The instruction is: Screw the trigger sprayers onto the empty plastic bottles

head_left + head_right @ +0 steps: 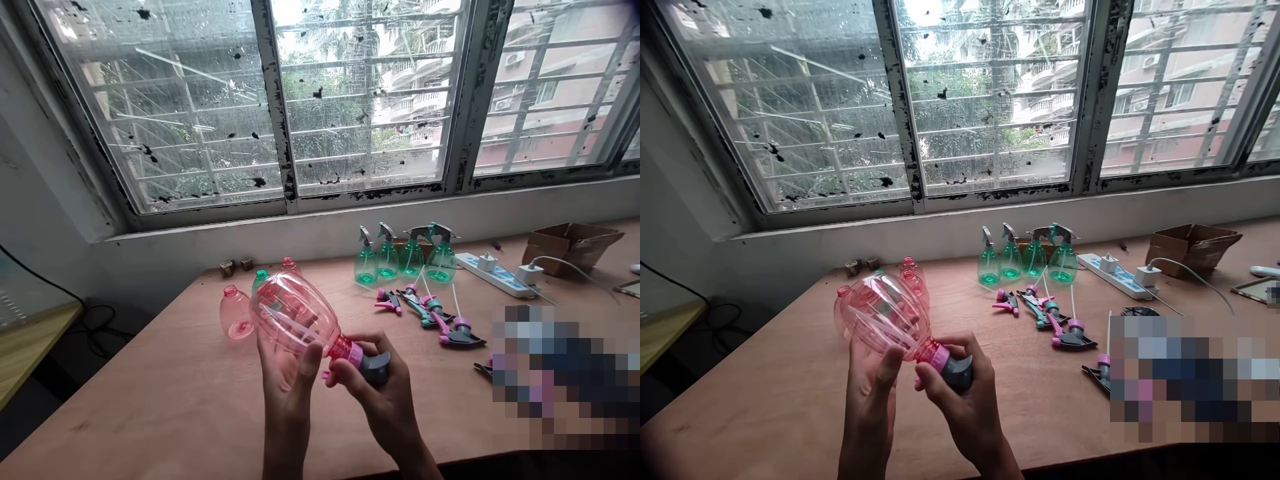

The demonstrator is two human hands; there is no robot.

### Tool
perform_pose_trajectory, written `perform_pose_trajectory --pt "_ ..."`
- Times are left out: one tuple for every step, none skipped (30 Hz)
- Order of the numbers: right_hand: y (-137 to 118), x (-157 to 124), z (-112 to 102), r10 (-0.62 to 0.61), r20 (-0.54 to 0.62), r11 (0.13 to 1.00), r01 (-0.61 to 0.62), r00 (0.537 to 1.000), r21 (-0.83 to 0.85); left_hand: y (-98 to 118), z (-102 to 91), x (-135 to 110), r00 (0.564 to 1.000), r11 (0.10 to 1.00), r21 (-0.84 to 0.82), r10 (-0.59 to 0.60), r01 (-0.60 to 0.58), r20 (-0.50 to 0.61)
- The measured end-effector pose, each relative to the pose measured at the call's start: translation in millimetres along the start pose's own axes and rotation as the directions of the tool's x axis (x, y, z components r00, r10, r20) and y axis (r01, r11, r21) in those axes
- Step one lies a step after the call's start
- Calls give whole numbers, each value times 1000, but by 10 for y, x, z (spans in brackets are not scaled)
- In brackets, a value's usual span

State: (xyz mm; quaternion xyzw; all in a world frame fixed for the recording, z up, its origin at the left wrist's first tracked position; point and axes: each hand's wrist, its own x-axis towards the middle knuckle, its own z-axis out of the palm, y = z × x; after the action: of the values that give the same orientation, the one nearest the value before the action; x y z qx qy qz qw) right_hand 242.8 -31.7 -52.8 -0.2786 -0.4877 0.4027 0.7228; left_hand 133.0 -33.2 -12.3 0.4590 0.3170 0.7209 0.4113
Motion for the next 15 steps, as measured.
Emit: perform_pose_trajectory --pt "-21 -4 19 101 -2 990 -101 995 94 -2 -7 8 1000 1000 -9 -1 1 27" --pt "-36 -5 28 160 0 975 -158 987 154 -3 -16 15 999 1000 -12 1 0 48" --pt "-42 -2 28 179 0 968 -176 984 177 -2 -27 20 998 1000 -10 1 0 62" --pt "-39 4 17 171 -4 972 -168 985 165 0 -41 26 997 1000 -8 -2 3 72" --pt "-26 11 -1 139 -10 983 -137 990 122 3 -56 32 997 1000 -12 -6 7 79" --pt "-4 19 -24 76 -10 996 -76 997 54 7 -72 40 997 1000 -22 -6 8 78" --pt "24 27 -48 -7 3 999 7 1000 -31 11 -88 49 998 999 -35 -4 6 67" --pt "53 34 -68 -96 32 988 99 995 -120 15 -102 61 999 999 -49 5 -2 46" --pt "80 40 -81 -173 73 963 184 982 -197 18 -113 75 1000 998 -61 19 -18 18" --pt "100 44 -84 -227 108 938 247 968 -244 19 -122 89 999 997 -64 35 -36 -12" --pt "111 48 -79 -245 126 928 270 961 -257 20 -128 103 998 997 -60 48 -51 -39" --pt "110 50 -64 -219 119 941 241 969 -236 18 -132 115 997 997 -51 54 -57 -57" --pt "99 52 -44 -153 91 968 167 984 -185 14 -135 124 997 998 -42 53 -56 -63" --pt "79 54 -22 -62 59 992 68 996 -108 8 -136 129 997 998 -33 47 -49 -62" --pt "54 56 0 42 37 999 -42 998 -21 1 -137 130 998 999 -21 39 -40 -58"
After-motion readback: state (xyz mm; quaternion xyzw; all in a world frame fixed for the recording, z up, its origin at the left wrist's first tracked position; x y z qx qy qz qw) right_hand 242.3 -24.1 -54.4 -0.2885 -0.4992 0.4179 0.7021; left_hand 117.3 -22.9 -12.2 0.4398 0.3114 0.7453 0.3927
